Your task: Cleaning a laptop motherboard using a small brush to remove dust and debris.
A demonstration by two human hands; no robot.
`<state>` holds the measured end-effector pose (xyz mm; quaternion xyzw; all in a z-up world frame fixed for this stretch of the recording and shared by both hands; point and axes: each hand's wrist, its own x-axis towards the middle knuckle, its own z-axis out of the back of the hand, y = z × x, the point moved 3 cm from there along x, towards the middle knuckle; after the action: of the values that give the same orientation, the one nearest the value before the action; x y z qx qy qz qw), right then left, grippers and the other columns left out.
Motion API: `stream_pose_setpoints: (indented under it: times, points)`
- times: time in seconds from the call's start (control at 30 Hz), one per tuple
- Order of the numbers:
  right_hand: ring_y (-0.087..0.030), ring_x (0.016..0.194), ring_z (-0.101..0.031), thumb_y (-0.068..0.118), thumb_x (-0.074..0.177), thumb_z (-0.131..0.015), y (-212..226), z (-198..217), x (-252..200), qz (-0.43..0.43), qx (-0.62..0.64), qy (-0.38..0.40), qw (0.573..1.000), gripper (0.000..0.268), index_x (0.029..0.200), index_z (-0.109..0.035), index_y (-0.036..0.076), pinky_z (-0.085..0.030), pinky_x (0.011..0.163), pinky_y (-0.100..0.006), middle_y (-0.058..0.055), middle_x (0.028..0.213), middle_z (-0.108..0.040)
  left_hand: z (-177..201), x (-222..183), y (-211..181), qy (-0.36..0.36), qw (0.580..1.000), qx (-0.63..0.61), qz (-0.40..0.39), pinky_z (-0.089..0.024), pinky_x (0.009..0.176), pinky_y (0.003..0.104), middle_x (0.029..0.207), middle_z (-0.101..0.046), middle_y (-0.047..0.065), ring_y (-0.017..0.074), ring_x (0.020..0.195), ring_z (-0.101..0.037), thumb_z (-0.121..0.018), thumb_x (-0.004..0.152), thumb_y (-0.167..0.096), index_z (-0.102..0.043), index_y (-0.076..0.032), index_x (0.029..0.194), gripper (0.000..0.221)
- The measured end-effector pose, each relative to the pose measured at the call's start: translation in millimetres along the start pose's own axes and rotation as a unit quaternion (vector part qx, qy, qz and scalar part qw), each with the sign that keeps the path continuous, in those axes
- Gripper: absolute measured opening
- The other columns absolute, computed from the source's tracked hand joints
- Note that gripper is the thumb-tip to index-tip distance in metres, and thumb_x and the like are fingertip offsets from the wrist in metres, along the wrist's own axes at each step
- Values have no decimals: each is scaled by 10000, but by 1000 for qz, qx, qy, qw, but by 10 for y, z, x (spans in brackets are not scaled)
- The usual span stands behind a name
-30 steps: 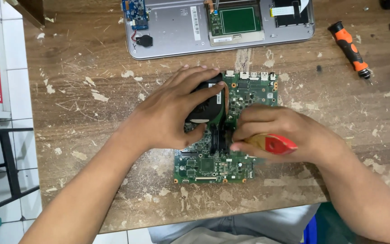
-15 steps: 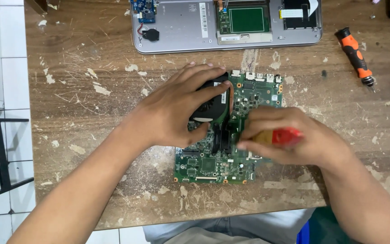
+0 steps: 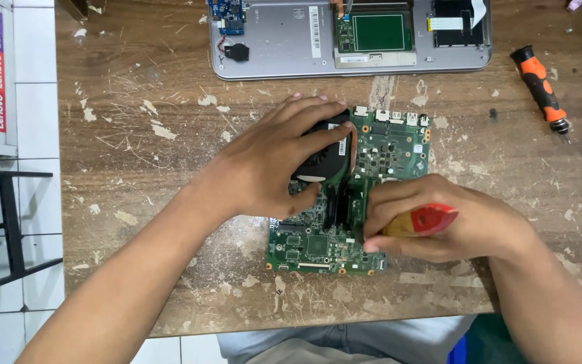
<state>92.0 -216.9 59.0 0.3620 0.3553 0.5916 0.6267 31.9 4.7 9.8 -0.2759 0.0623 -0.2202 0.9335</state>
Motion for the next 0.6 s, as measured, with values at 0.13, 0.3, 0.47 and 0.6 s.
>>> stream_pose_setpoints:
  times: [0.13, 0.3, 0.47, 0.6]
  points:
    - [-108, 684, -684, 168, 951, -808, -106, 71, -66, -41, -103, -144, 983, 90, 968, -768, 89, -566, 627, -224, -4, 877, -715, -5, -9, -6, -5, 1000, 5, -8, -128, 1339, 611, 1775, -275, 191, 382, 1647, -200, -800, 884, -408, -401, -104, 1671, 933]
    - [-97, 631, -715, 281, 950, -795, -79, 11, -50, -26, -31, -28, 999, 147, 961, -803, 135, -616, 562, -206, 17, 835, -742, 16, -46, -7, -33, 999, -3, -26, -143, 1344, 609, 1763, -309, 205, 399, 1641, -238, -766, 892, -378, -437, -78, 1658, 886]
    - [-131, 755, -738, 124, 955, -787, -84, 90, -48, 0, -103, -141, 985, 64, 983, -759, 73, -653, 702, -220, -41, 914, -750, 25, -42, -21, -10, 1000, 2, -2, -145, 1337, 604, 1784, -264, 169, 382, 1646, -208, -799, 890, -378, -410, -109, 1672, 915]
    - [-107, 624, -725, 321, 968, -766, -13, 53, -19, 0, -69, -35, 997, 195, 913, -786, 136, -588, 561, -224, 19, 804, -745, 38, -4, -49, 31, 999, 6, 33, -149, 1318, 610, 1806, -205, 116, 345, 1658, -143, -821, 893, -380, -367, -145, 1694, 950]
